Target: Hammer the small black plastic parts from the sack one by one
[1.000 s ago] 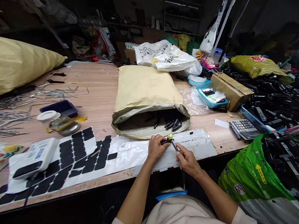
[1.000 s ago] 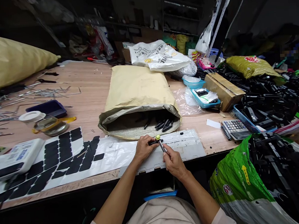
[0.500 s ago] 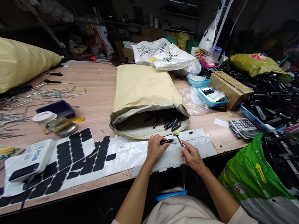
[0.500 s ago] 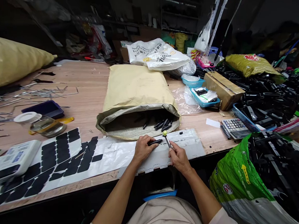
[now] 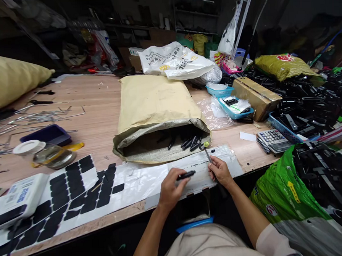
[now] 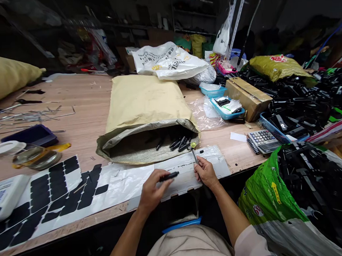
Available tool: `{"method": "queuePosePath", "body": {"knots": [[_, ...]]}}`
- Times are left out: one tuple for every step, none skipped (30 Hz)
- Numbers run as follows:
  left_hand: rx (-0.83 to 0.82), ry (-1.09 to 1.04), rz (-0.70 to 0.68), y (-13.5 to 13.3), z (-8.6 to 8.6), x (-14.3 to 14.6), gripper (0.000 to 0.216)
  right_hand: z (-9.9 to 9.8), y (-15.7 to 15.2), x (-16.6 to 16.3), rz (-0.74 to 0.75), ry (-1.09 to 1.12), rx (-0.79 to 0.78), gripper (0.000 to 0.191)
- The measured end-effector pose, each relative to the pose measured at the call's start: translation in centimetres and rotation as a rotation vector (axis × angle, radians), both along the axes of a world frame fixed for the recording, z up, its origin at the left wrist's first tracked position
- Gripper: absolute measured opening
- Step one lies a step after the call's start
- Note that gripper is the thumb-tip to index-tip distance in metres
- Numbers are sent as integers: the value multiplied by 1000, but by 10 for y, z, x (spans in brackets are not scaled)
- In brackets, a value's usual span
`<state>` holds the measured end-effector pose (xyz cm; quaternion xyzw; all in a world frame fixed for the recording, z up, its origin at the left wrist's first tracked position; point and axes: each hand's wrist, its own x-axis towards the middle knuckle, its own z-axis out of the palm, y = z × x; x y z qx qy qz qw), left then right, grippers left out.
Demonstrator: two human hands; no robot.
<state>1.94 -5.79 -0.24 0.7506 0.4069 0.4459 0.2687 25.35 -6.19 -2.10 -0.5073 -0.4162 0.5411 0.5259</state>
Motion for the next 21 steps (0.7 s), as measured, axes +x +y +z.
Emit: {"method": "queuePosePath", "body": {"knots": [[20, 4, -73, -16, 0, -1, 9, 0, 0, 0, 3, 5, 2, 48], [30, 25, -147, -33, -1, -2, 10, -1, 0, 1, 5, 12, 5, 48], [26, 61, -212, -48, -6, -3, 10, -2, 1, 1, 4, 19, 9, 48], [6, 107, -260, -63, -12, -3, 11, -2, 1, 2, 2, 24, 12, 47], [-32, 158, -285, -75, -21, -4, 12, -3, 1, 2, -2, 27, 16, 47], [-88, 212, -290, -85, -31, -3, 13, -4, 1, 2, -3, 26, 20, 46], [-163, 263, -279, -92, -42, -3, 14, -4, 1, 2, 1, 23, 25, 45], [-248, 307, -258, -96, -54, -3, 16, -5, 1, 2, 7, 18, 30, 44], [-335, 347, -228, -97, -64, -2, 18, -4, 1, 2, 14, 11, 35, 44], [-418, 386, -194, -97, -73, -2, 21, -4, 1, 2, 20, 2, 38, 44], [-493, 432, -159, -95, -79, -1, 24, -3, 0, 1, 25, -7, 37, 44], [-558, 484, -125, -92, -81, 0, 28, -2, 0, 0, 25, -16, 34, 45], [-610, 535, -98, -89, -79, 1, 34, -2, -1, 0, 23, -22, 29, 46], [-649, 576, -91, -86, -74, 2, 40, -1, -1, -1, 18, -26, 24, 47], [-675, 599, -113, -83, -64, 4, 43, 0, -1, -1, 13, -27, 21, 48], [-686, 600, -160, -80, -52, 6, 43, 0, -1, -1, 9, -26, 20, 49], [-688, 580, -222, -77, -38, 9, 40, -1, -1, -1, 4, -21, 21, 49], [-685, 544, -288, -72, -23, 13, 35, -1, -1, -1, 0, -14, 25, 48], [-677, 500, -345, -65, -9, 17, 29, -2, -1, -1, -4, -7, 29, 48], [-654, 456, -374, -56, 3, 21, 27, -2, -1, -1, -11, 0, 34, 47], [-609, 415, -361, -45, 13, 26, 26, -3, -1, -1, -16, 8, 40, 46]]}}
